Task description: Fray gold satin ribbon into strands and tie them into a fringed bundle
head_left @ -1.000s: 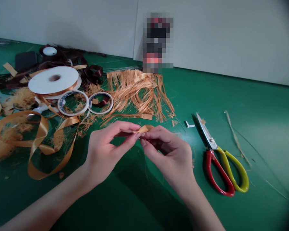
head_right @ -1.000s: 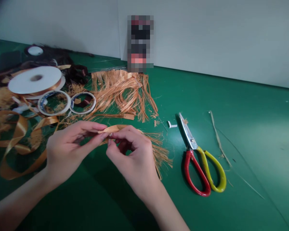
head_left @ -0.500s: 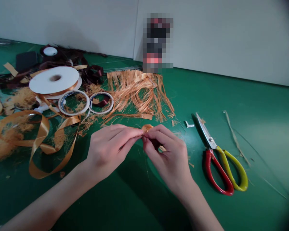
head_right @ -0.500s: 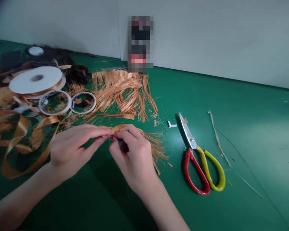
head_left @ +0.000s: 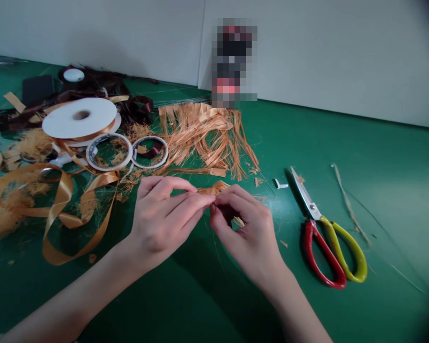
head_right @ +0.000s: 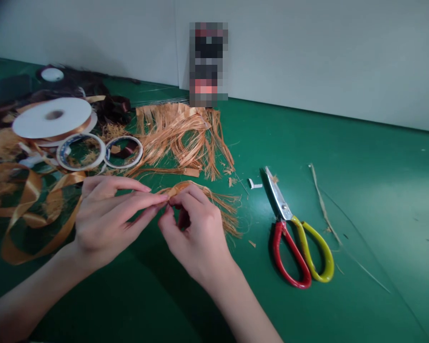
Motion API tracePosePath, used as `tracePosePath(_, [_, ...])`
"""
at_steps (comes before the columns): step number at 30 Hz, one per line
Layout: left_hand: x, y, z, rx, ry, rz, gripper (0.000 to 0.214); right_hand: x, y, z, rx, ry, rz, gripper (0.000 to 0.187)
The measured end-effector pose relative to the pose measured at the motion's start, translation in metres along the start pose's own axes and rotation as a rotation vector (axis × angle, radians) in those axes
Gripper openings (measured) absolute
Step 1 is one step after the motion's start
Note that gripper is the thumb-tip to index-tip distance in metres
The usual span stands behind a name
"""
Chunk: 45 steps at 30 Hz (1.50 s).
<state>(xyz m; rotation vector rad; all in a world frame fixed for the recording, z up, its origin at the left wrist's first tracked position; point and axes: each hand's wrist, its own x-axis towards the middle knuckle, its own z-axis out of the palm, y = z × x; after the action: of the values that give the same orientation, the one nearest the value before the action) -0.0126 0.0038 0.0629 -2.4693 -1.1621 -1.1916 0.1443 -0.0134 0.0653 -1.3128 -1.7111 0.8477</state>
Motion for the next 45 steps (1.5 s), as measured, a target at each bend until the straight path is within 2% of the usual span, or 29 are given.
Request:
tracePosePath(6, [-0.001, 0.0, 0.0, 0.042, -0.05, 0.133, 0.014, 0.0, 0.006, 0.002, -0.087, 0.002, -0.079, 0.013])
tracePosePath(12, [-0.007, 0.003, 0.002, -0.047, -0.058, 0.061, 0.012, 0.0, 0.005, 0.003, -0.132, 0.018, -0.116, 0.013])
tracePosePath(24, [-0.011, 0.005, 0.005, -0.304, -0.064, -0.352, 0.021, -0.003, 0.001, 0.0, 0.047, 0.0, 0.011, 0.014])
tracePosePath(33, [-0.01, 0.004, 0.003, -0.647, -0.102, -0.639, 0.021, -0.002, 0.001, -0.002, 0.193, -0.014, 0.128, 0.016])
tracePosePath(40, [-0.005, 0.004, 0.002, -0.945, -0.21, -1.02, 0.026, -0.002, 0.001, -0.004, 0.275, -0.026, 0.192, 0.016])
tracePosePath(43, [-0.004, 0.003, 0.003, -1.059, -0.206, -1.1, 0.029, -0.001, 0.001, -0.006, 0.341, -0.043, 0.209, 0.017])
tracePosePath(45, [-0.004, 0.003, 0.003, -1.078, -0.208, -1.105, 0.028, -0.001, 0.001, -0.007, 0.352, -0.045, 0.214, 0.017])
